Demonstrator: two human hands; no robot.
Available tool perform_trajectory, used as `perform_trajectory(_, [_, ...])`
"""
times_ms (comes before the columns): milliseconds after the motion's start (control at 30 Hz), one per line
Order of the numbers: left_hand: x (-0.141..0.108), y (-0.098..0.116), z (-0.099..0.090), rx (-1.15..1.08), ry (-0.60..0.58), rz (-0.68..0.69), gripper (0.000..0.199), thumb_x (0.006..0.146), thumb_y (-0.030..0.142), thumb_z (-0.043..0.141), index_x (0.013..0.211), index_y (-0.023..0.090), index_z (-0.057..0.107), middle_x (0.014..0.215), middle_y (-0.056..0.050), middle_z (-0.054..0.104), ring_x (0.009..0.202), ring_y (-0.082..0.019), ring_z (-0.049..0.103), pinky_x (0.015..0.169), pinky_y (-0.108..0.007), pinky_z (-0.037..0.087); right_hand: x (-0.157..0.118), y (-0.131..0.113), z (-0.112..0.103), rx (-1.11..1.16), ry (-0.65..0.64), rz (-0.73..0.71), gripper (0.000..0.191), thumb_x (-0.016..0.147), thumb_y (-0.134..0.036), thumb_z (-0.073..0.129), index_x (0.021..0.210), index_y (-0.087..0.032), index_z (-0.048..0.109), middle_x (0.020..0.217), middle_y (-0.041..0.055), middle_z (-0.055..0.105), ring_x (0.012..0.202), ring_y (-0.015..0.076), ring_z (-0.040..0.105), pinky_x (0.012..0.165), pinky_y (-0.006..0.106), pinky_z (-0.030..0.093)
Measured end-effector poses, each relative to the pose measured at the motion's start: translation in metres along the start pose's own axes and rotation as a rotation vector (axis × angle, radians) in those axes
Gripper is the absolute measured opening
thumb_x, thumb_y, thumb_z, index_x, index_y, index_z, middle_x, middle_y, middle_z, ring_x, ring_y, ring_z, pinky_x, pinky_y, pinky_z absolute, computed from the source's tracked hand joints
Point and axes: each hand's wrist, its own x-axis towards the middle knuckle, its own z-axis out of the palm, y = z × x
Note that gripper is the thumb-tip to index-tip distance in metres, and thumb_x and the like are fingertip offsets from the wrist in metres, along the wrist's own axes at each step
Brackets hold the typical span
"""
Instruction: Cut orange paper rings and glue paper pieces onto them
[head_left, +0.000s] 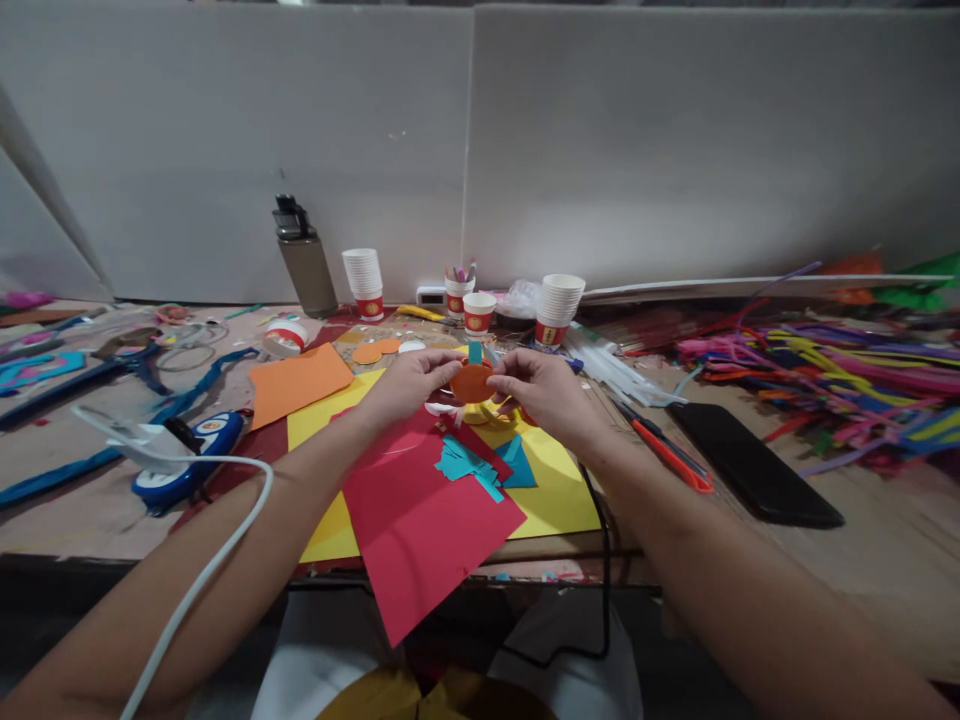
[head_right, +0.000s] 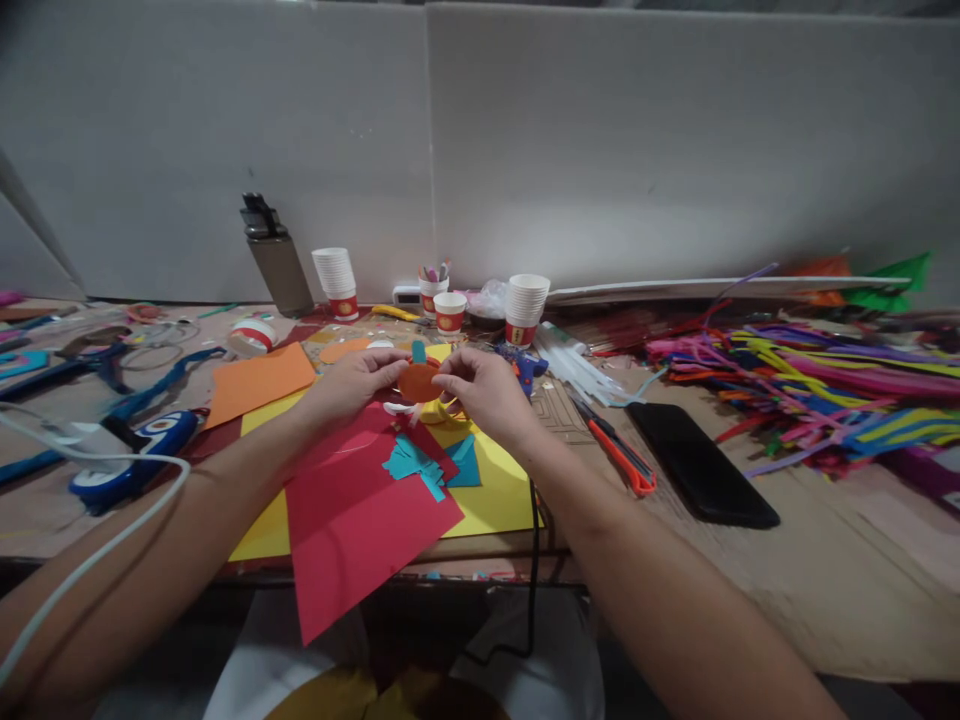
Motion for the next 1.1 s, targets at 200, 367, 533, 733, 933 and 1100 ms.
perform_trajectory(200, [-0.008, 0.003, 0.013, 0.001, 0.005, 0.031, 0.029, 0.082, 0.037, 0.067, 0.101, 0.015, 0.064, 0.091, -0.005, 0.068, 0.069, -0.015, 0.067, 0.063, -0.033, 0.06, 0.0, 0.009, 0.0, -0.12, 0.081, -0.142, 0.007, 0.079, -0.023, 0.065, 0.076, -0.019, 0.061, 0.07, -0.0007, 0.064, 0.057, 0.0108, 0.06, 0.051, 0.022, 0.051])
perform_trajectory(367, [-0.012, 0.004, 0.02, 0.011, -0.014, 0.073, 0.032, 0.084, 0.045, 0.062, 0.099, 0.016, 0.06, 0.091, -0.003, 0.065, 0.076, -0.015, 0.067, 0.066, -0.031, 0.06, -0.002, 0.009, 0.0, -0.225, 0.14, -0.164, 0.007, 0.079, -0.024, 0.066, 0.076, -0.019, 0.062, 0.07, 0.0006, 0.066, 0.057, 0.0115, 0.06, 0.052, 0.023, 0.048])
perform_trajectory(533, [-0.013, 0.003, 0.022, 0.072, -0.046, 0.087, 0.036, 0.074, 0.034, 0.074, 0.103, 0.016, 0.06, 0.096, -0.004, 0.066, 0.077, -0.014, 0.066, 0.07, -0.03, 0.058, -0.004, 0.006, 0.002, -0.23, 0.159, -0.175, 0.006, 0.08, -0.023, 0.064, 0.076, -0.019, 0.062, 0.071, 0.0005, 0.067, 0.058, 0.0122, 0.06, 0.054, 0.024, 0.048])
perform_trajectory(733, [-0.015, 0.004, 0.024, 0.205, 0.003, 0.163, 0.029, 0.078, 0.035, 0.068, 0.098, 0.014, 0.066, 0.091, -0.004, 0.068, 0.078, -0.015, 0.064, 0.07, -0.028, 0.056, -0.006, 0.005, 0.005, -0.285, 0.161, -0.154, 0.01, 0.081, -0.022, 0.063, 0.074, -0.02, 0.056, 0.07, -0.0003, 0.063, 0.06, 0.013, 0.057, 0.054, 0.025, 0.045])
perform_trajectory(933, [-0.015, 0.006, 0.024, 0.26, 0.018, 0.186, 0.027, 0.081, 0.033, 0.065, 0.099, 0.013, 0.068, 0.088, -0.004, 0.07, 0.077, -0.015, 0.065, 0.069, -0.026, 0.055, -0.004, 0.011, 0.007, -0.361, 0.241, -0.205, 0.016, 0.08, -0.027, 0.066, 0.088, -0.02, 0.055, 0.079, 0.0003, 0.061, 0.069, 0.0141, 0.055, 0.063, 0.027, 0.044])
perform_trajectory(1100, [-0.015, 0.007, 0.026, 0.183, 0.04, 0.178, 0.027, 0.079, 0.029, 0.068, 0.1, 0.013, 0.067, 0.092, -0.005, 0.072, 0.079, -0.015, 0.067, 0.072, -0.027, 0.056, -0.003, 0.014, 0.009, -0.352, 0.088, -0.165, 0.013, 0.088, -0.031, 0.055, 0.087, -0.02, 0.062, 0.077, 0.0025, 0.065, 0.065, 0.0143, 0.058, 0.056, 0.025, 0.045])
